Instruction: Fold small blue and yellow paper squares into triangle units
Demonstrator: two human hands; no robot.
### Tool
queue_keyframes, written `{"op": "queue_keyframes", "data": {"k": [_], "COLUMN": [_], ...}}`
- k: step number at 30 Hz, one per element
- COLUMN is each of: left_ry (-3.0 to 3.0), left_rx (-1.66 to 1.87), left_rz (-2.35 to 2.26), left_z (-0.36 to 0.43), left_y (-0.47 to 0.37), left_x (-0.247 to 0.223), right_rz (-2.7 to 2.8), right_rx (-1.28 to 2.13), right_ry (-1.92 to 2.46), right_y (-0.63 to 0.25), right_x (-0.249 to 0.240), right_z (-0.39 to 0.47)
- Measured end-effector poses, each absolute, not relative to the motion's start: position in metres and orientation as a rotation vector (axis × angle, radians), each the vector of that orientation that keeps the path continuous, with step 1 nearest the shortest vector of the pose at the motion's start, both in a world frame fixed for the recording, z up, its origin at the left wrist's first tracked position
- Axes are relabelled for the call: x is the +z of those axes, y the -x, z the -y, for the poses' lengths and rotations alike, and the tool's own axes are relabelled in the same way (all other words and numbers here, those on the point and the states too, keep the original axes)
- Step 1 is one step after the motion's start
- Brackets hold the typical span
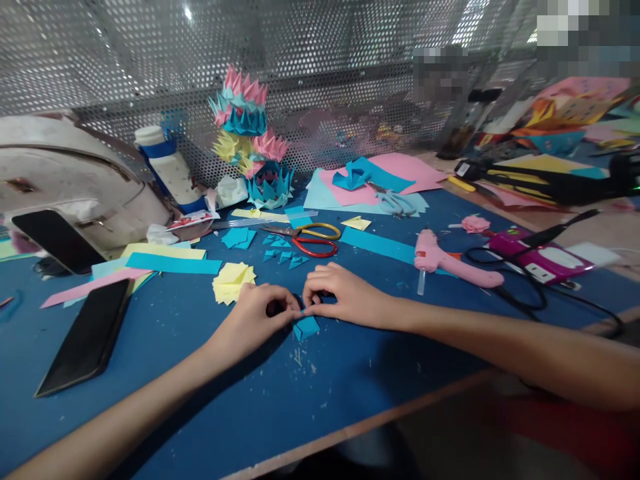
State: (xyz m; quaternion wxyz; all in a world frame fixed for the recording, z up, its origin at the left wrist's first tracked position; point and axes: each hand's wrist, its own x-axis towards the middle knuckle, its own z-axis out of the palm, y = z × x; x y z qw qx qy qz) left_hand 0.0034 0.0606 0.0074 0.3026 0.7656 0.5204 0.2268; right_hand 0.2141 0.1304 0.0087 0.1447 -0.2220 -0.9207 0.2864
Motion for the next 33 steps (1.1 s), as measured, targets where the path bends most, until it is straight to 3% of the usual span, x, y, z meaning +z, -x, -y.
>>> {"op": "queue_keyframes", "data": {"k": [17, 24, 33], "left_ry": [-2.397, -2.636, -2.805], "left_rx": [0.747, 0.729, 0.683], "left_rz": [-1.421, -1.214, -1.123], "left_z": [-0.041, -0.038, -0.035], "left_y": [-0.005, 0.004, 0.007], "left_x": [-0.002, -0.002, 0.000], "right_rz": [2.696, 2.751, 2.869], "right_rx": [0.758, 0.384, 0.088], "right_ry": [0.440, 0.014, -0.124], "right_y": [-0.223, -0.230, -0.231], "right_x": [0.004, 0.004, 0.008], "right_z": [-0.133, -0.138, -0.141]}}
